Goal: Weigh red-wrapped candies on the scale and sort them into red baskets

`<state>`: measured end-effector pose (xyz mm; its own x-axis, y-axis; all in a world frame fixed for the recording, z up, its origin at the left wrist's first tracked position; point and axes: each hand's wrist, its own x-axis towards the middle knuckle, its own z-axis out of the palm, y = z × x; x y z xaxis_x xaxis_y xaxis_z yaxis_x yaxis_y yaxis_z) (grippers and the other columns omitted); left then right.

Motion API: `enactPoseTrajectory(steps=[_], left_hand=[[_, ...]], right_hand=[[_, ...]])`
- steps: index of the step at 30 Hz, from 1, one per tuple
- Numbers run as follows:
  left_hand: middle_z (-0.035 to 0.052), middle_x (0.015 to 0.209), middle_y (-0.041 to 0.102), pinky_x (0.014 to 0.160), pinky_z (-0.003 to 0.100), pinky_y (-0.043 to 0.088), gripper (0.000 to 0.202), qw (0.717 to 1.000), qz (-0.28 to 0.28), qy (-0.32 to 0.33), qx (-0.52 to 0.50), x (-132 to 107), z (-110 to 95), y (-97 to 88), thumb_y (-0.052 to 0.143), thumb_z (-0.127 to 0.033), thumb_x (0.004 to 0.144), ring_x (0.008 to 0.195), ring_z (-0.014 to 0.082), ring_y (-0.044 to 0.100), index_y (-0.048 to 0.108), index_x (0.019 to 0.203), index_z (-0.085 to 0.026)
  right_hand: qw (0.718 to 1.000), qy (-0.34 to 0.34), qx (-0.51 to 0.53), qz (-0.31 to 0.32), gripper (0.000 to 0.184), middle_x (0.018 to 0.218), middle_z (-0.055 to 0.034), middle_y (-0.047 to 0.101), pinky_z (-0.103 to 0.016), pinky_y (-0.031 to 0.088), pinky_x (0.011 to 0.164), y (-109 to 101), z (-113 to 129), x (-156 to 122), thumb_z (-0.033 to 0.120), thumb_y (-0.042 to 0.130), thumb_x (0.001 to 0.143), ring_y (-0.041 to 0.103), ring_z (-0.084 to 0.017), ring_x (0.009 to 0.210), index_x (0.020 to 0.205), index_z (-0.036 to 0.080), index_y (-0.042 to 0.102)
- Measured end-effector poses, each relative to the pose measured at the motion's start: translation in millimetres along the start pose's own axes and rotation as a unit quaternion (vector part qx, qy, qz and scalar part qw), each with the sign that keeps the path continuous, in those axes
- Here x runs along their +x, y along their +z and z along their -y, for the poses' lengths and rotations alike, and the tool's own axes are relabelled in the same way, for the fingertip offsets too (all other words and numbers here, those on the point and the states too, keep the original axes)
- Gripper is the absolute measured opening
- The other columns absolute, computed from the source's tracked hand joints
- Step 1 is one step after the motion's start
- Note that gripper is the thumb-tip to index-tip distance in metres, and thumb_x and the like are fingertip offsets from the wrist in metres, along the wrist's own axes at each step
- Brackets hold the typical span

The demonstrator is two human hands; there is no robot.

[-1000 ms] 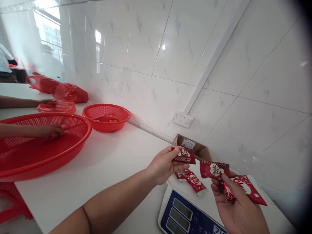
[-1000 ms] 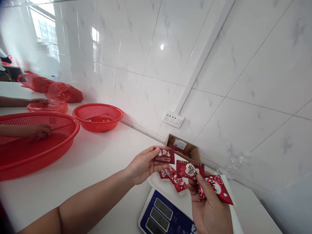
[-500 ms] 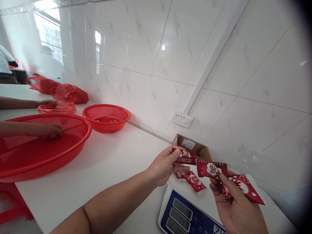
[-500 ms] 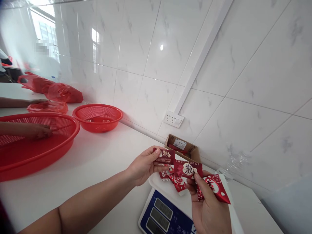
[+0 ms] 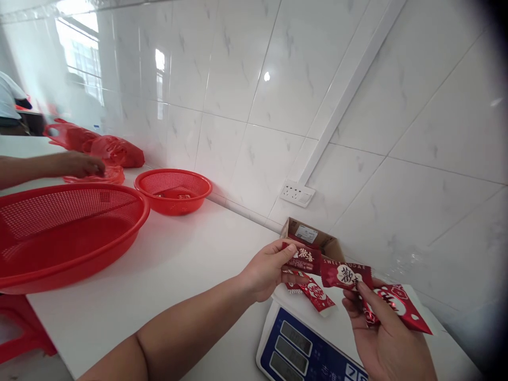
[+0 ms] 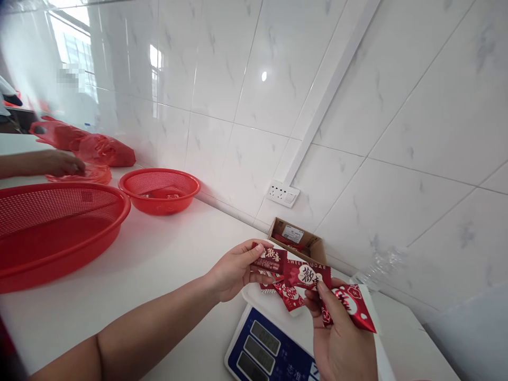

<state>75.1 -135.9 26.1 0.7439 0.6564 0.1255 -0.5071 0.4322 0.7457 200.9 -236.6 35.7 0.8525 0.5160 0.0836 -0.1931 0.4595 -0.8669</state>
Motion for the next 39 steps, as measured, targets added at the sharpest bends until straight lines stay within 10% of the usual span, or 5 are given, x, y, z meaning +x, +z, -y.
enactPoseTrajectory(steps=[15,24,30,39], left_hand=[[0.0113,0.097,0.064,0.094,0.037,0.041,0.041,0.994,0.101,0.006,0.046,-10.0,10.5,11.5,0.065,-0.043,0.075,0.095,0.019,0.059,0.061,0.101,-0.011],[0.0068,0.086,0.063,0.085,0.031,0.048,0.019,0.999,-0.035,0.027,-0.01,-2.7,3.4,9.7,0.058,-0.031,0.083,0.08,0.0131,0.061,0.061,0.086,-0.012],[0.0069,0.087,0.063,0.082,0.029,0.05,0.017,0.999,-0.039,0.019,-0.013,-3.5,2.1,10.0,0.055,-0.028,0.086,0.081,0.0134,0.062,0.06,0.087,-0.012],[0.0076,0.087,0.065,0.082,0.03,0.05,0.024,0.999,-0.034,-0.001,-0.015,-3.0,6.6,9.0,0.062,-0.037,0.079,0.08,0.014,0.063,0.059,0.084,-0.013]], right_hand=[[0.998,0.041,-0.019,0.049,0.039,0.07,0.0013,0.066,-0.018,0.051,0.048,14.5,-6.4,-17.0,0.024,0.085,0.042,0.059,-0.011,0.056,0.074,0.017,0.064],[0.997,0.036,0.003,0.062,0.056,0.097,-0.001,0.061,-0.021,0.049,0.048,5.8,-4.0,-11.4,0.07,0.058,0.064,0.06,-0.013,0.068,0.098,0.025,0.062],[0.994,0.038,-0.018,0.097,0.065,0.05,0.0062,0.04,-0.015,0.029,0.033,6.7,-3.5,-14.3,0.072,0.042,0.074,0.034,-0.007,0.041,0.111,0.023,0.061],[0.999,0.012,-0.012,0.041,0.047,0.072,0.0019,0.059,-0.016,0.039,0.039,7.7,-7.5,-11.1,0.058,0.072,0.059,0.05,-0.009,0.055,0.088,0.021,0.063]])
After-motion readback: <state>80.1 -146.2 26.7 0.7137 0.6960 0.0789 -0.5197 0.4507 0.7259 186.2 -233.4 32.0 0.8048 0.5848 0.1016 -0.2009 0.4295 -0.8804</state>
